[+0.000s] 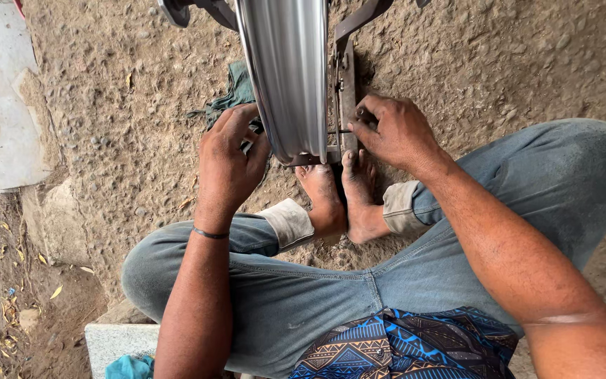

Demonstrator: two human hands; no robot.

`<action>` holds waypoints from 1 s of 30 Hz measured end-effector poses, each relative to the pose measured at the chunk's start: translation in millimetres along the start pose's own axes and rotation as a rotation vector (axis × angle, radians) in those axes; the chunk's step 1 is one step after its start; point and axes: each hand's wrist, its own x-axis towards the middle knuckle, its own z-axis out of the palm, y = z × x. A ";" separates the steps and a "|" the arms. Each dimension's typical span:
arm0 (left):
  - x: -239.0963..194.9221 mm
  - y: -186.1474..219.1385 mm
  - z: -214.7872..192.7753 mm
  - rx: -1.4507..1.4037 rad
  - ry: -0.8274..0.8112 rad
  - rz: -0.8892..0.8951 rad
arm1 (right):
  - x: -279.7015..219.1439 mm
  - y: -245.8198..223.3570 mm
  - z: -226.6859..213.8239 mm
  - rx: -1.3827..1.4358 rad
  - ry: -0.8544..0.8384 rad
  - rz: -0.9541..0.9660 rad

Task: The person sits on the ground and cleans a bicycle wheel mounted on a stand. They use a blue cloth to wipe the rim and spokes, rotating the wheel to access different sections. The person also wipes the hub area and the metal stand holding the wheel.

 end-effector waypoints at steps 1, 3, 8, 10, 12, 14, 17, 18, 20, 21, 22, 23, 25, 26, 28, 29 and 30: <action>0.1 0.1 -0.2 0.011 0.001 0.003 | 0.1 -0.1 0.4 0.041 -0.022 0.022; 0.1 1.0 -0.1 0.018 0.003 -0.012 | 0.5 0.0 -0.1 0.101 -0.027 0.015; -1.1 1.1 -1.3 0.015 0.003 -0.007 | -1.6 0.0 0.8 0.167 0.028 -0.028; -1.0 1.4 -1.4 0.009 -0.003 -0.007 | -1.5 0.5 0.8 0.179 0.023 -0.024; -0.5 1.8 -1.7 0.019 0.001 0.002 | -1.0 0.7 0.8 0.174 0.019 -0.020; -0.1 2.5 -1.7 0.021 0.002 0.005 | -0.8 0.5 0.6 0.151 0.018 -0.013; -0.3 1.6 -1.6 0.015 -0.003 -0.006 | -1.3 -0.7 -0.4 0.164 0.042 -0.082; -1.3 0.4 -0.6 0.015 -0.009 -0.015 | -1.0 -1.1 -0.6 0.156 0.027 -0.059; -3.4 -4.6 1.9 0.031 -0.017 -0.003 | -0.1 -1.5 -1.8 0.139 -0.004 -0.017; -4.2 -8.2 4.4 0.046 -0.020 0.018 | 0.7 -1.7 -2.4 0.117 -0.030 0.035; -4.0 -13.2 6.2 0.062 -0.019 0.037 | -0.5 -2.2 -1.1 0.093 -0.057 0.083; -3.8 -18.6 9.3 0.129 -0.046 0.054 | -1.5 -3.1 1.0 0.069 -0.085 0.130; -2.4 -30.3 18.4 0.261 -0.088 0.081 | -1.9 -2.6 2.1 0.049 -0.078 0.092; -3.1 -35.6 24.8 0.290 -0.106 0.073 | -1.2 -1.4 1.9 0.034 -0.082 0.065; -5.0 -47.1 35.9 0.351 -0.138 0.047 | -1.0 0.8 3.8 0.060 0.017 -0.143; -5.8 -52.4 41.3 0.367 -0.146 0.033 | -0.4 2.5 5.0 0.079 0.060 -0.251; -6.4 -57.2 46.4 0.385 -0.158 0.020 | -1.1 4.7 7.6 0.041 0.020 -0.173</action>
